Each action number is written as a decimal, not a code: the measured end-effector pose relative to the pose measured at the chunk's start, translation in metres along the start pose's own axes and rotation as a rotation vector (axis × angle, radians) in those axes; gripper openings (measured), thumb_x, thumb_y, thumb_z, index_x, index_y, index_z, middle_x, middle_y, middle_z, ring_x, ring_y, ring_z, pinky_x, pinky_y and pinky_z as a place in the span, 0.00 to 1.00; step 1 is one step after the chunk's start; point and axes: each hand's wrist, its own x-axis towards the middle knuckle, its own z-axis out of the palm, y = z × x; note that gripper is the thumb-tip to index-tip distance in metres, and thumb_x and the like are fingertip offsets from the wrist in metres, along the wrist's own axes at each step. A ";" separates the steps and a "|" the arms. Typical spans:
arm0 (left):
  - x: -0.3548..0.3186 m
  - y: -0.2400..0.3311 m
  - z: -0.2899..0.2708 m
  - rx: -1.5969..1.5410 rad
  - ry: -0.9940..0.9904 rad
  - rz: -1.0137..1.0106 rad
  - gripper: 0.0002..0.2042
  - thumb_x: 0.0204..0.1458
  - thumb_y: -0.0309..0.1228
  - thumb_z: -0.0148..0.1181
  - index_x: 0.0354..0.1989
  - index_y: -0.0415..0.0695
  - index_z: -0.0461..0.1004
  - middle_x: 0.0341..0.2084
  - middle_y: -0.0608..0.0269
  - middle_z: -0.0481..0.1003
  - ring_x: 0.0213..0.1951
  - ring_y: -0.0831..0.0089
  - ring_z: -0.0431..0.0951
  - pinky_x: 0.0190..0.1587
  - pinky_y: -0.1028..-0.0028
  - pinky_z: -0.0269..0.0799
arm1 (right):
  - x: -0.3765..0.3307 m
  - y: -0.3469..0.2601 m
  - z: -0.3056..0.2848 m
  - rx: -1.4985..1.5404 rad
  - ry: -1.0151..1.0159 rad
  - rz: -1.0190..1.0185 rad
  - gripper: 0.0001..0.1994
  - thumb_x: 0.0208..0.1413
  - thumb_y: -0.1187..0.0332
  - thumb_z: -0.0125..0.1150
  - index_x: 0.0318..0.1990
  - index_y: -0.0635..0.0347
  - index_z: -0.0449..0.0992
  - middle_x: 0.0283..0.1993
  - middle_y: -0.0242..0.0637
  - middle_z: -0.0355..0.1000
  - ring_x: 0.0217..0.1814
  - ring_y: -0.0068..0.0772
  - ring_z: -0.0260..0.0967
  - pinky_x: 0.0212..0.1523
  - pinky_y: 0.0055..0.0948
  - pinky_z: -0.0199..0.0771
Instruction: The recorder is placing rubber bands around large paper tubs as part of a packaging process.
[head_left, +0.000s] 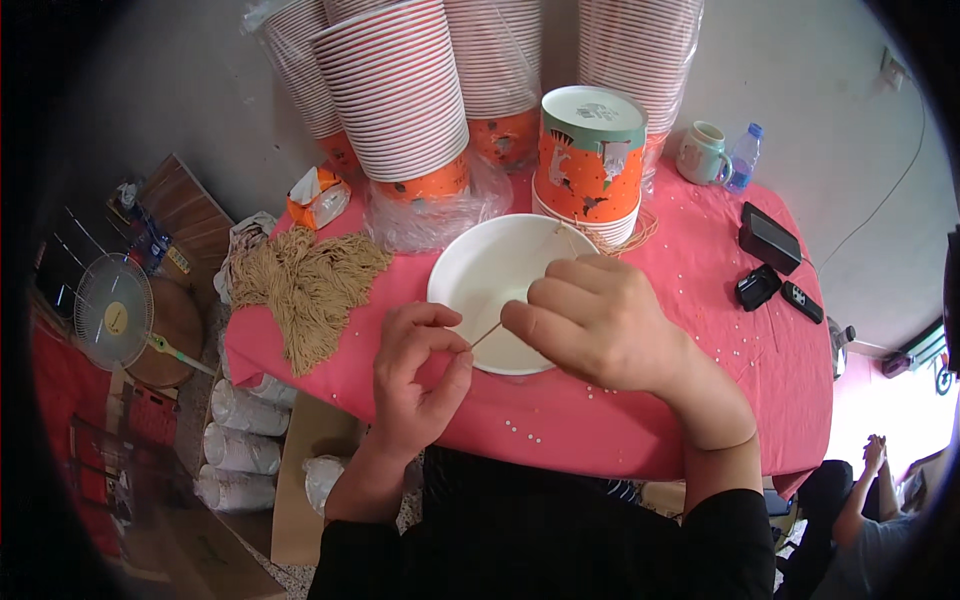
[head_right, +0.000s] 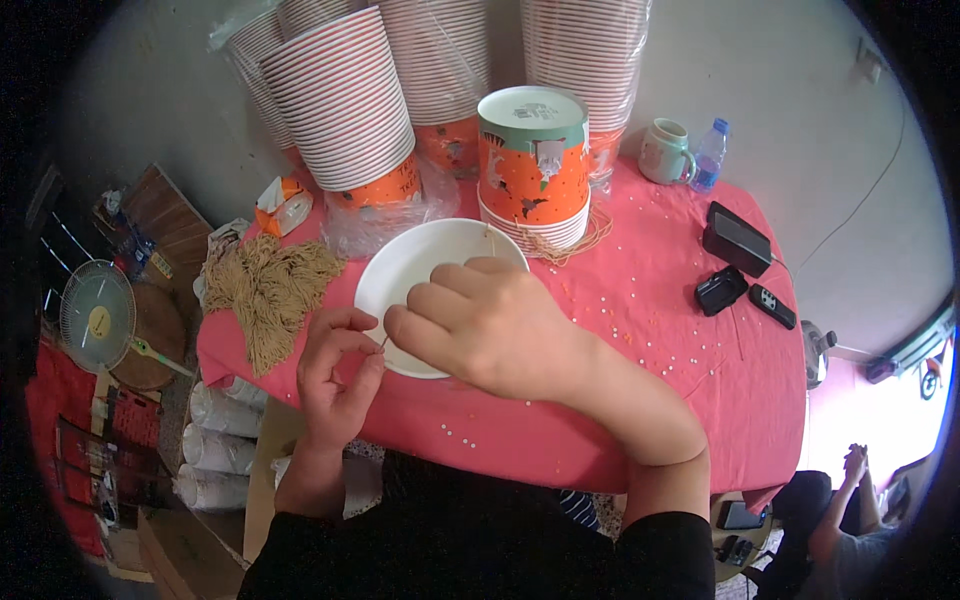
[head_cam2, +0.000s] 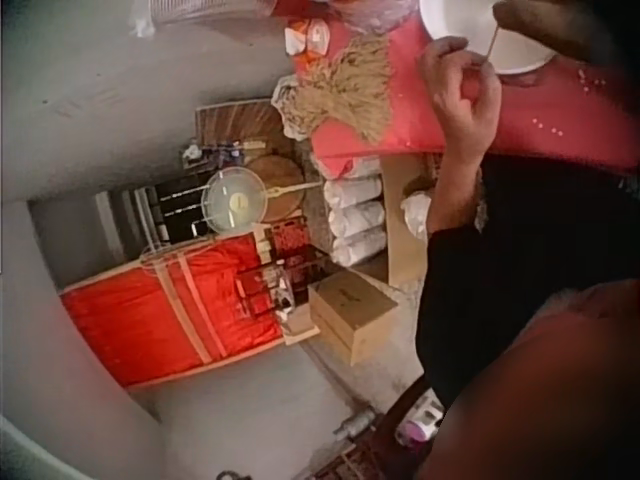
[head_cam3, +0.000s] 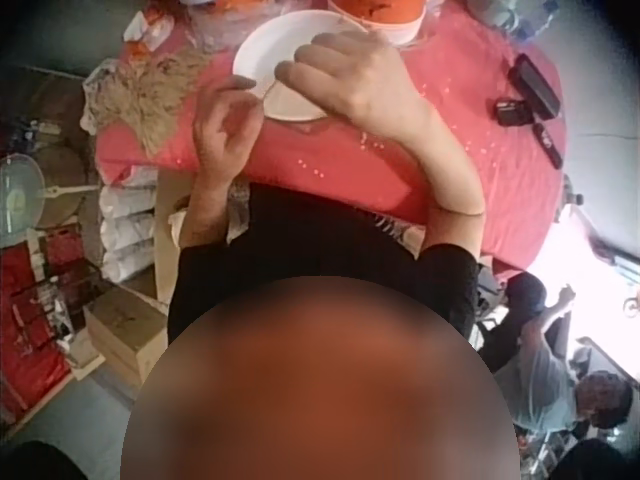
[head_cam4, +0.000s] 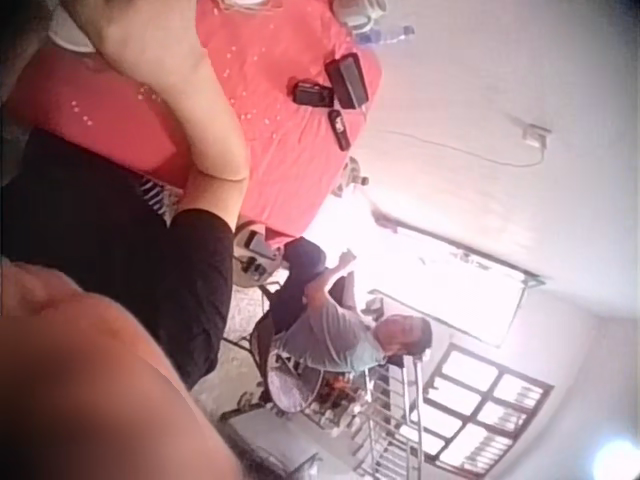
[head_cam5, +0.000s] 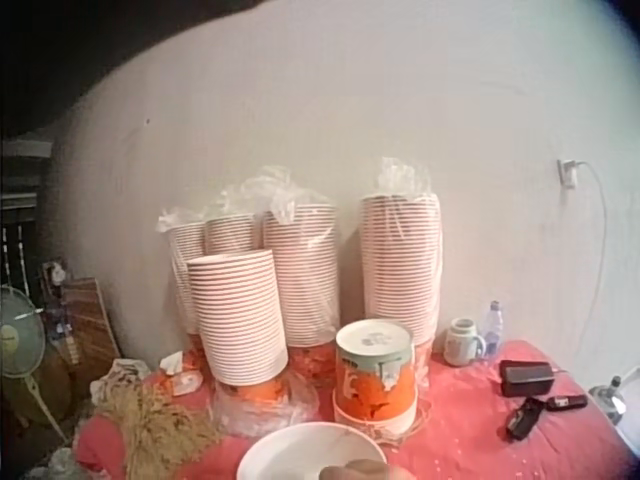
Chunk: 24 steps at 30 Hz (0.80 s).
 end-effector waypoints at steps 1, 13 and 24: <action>0.001 -0.002 0.000 0.018 -0.007 -0.008 0.05 0.45 0.22 0.63 0.30 0.41 0.73 0.40 0.54 0.73 0.43 0.60 0.72 0.47 0.65 0.68 | 0.002 0.002 -0.001 0.018 0.017 0.017 0.14 0.38 0.71 0.62 0.37 0.58 0.74 0.25 0.29 0.63 0.25 0.30 0.67 0.22 0.30 0.67; -0.006 -0.009 -0.003 0.099 -0.011 0.048 0.05 0.43 0.23 0.64 0.29 0.42 0.74 0.46 0.50 0.72 0.48 0.58 0.70 0.48 0.64 0.68 | -0.003 0.026 -0.019 -0.008 0.100 0.175 0.10 0.43 0.75 0.64 0.35 0.57 0.71 0.24 0.34 0.67 0.25 0.36 0.70 0.24 0.34 0.69; -0.002 -0.014 -0.005 -0.031 -0.050 -0.021 0.06 0.47 0.25 0.60 0.34 0.40 0.74 0.47 0.49 0.72 0.49 0.60 0.71 0.53 0.65 0.66 | -0.004 0.026 -0.018 0.065 0.132 0.221 0.09 0.46 0.76 0.66 0.34 0.59 0.72 0.23 0.36 0.69 0.24 0.39 0.70 0.24 0.36 0.69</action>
